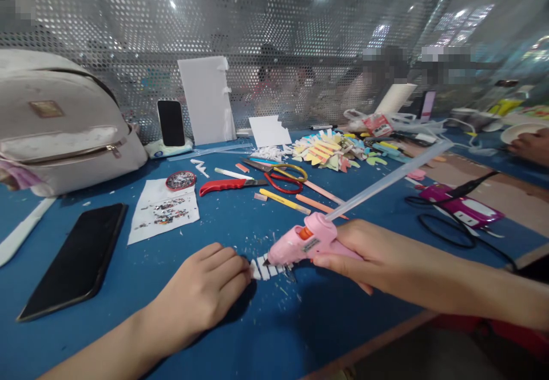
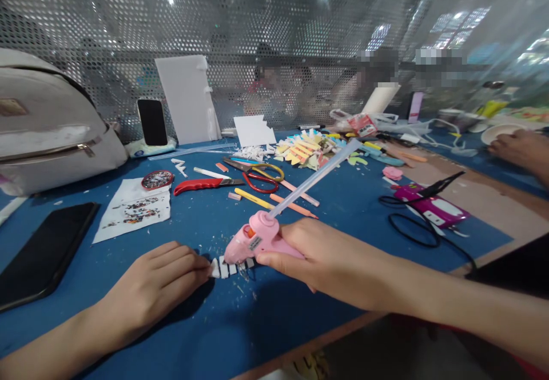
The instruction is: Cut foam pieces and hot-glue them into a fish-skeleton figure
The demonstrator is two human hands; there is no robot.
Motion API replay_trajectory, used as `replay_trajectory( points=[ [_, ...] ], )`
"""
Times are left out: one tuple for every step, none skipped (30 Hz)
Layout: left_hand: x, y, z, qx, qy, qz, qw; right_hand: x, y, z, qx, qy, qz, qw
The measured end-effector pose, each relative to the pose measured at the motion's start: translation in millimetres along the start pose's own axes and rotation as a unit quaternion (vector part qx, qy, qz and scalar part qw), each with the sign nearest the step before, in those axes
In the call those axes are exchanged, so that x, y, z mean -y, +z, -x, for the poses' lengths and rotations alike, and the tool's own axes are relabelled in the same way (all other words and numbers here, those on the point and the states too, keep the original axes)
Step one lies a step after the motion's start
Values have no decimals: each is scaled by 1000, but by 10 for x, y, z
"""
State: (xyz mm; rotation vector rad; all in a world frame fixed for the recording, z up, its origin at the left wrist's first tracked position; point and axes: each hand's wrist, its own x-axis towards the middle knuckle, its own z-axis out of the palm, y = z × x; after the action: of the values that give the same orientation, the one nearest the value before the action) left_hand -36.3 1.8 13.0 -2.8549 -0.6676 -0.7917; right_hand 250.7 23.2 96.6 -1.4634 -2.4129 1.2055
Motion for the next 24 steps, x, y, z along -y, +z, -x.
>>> replay_trajectory(
  points=[
    [-1, 4, 3, -2, 0, -1, 1000, 18, 7, 6, -5, 0, 3, 1000],
    [-3, 8, 6, -3, 0, 0, 1000, 41, 14, 14, -9, 2, 7, 1000],
    [-6, 12, 9, -3, 1, 0, 1000, 65, 19, 22, -14, 6, 14, 1000],
    [-9, 15, 12, -1, 1, 1, 1000, 89, 23, 30, -18, 11, 22, 1000],
    [-12, 15, 13, 0, 2, 0, 1000, 110, 24, 38, -20, 17, 30, 999],
    [-15, 14, 12, 2, 2, 0, 1000, 126, 24, 44, -17, 22, 36, 999],
    [-16, 10, 9, 2, 2, 0, 1000, 136, 22, 49, -14, 26, 41, 999],
    [-16, 5, 6, 3, 1, 0, 1000, 140, 21, 52, -13, 28, 44, 999],
    [-15, 0, 2, 3, 1, -1, 1000, 138, 20, 54, -13, 27, 46, 998],
    [-13, -4, -1, 4, 1, -1, 1000, 132, 20, 55, -14, 27, 47, 998],
    [-11, -6, -3, 4, 2, 0, 1000, 124, 21, 56, -16, 28, 48, 998],
    [-9, -6, -3, 5, 1, -1, 1000, 115, 23, 57, -18, 29, 48, 998],
    [-7, -3, -2, 6, 1, 0, 1000, 108, 25, 58, -21, 30, 47, 998],
    [-5, 1, 1, 6, 0, 2, 1000, 103, 28, 59, -23, 32, 46, 998],
    [-3, 6, 5, 6, -1, 3, 1000, 102, 29, 59, -24, 35, 43, 998],
    [-2, 12, 10, 7, 0, 5, 1000, 104, 29, 60, -25, 37, 41, 998],
    [-2, 17, 14, 7, 0, 5, 1000, 110, 28, 60, -25, 40, 40, 998],
    [-2, 21, 18, 7, 1, 4, 1000, 118, 25, 59, -24, 43, 40, 998],
    [-3, 23, 21, 8, 1, 4, 1000, 126, 22, 58, -23, 47, 42, 998],
    [-3, 23, 22, 10, 0, 3, 1000, 135, 18, 55, -22, 50, 46, 997],
    [-4, 21, 22, 10, -2, 2, 1000, 141, 16, 52, -22, 51, 49, 997],
    [-6, 18, 19, 9, -2, 2, 1000, 144, 16, 47, -22, 52, 51, 997],
    [-7, 14, 15, 6, -2, 1, 1000, 143, 17, 42, -23, 50, 51, 997],
    [-9, 8, 11, 2, -1, -1, 1000, 137, 21, 36, -24, 48, 50, 997]
  ],
)
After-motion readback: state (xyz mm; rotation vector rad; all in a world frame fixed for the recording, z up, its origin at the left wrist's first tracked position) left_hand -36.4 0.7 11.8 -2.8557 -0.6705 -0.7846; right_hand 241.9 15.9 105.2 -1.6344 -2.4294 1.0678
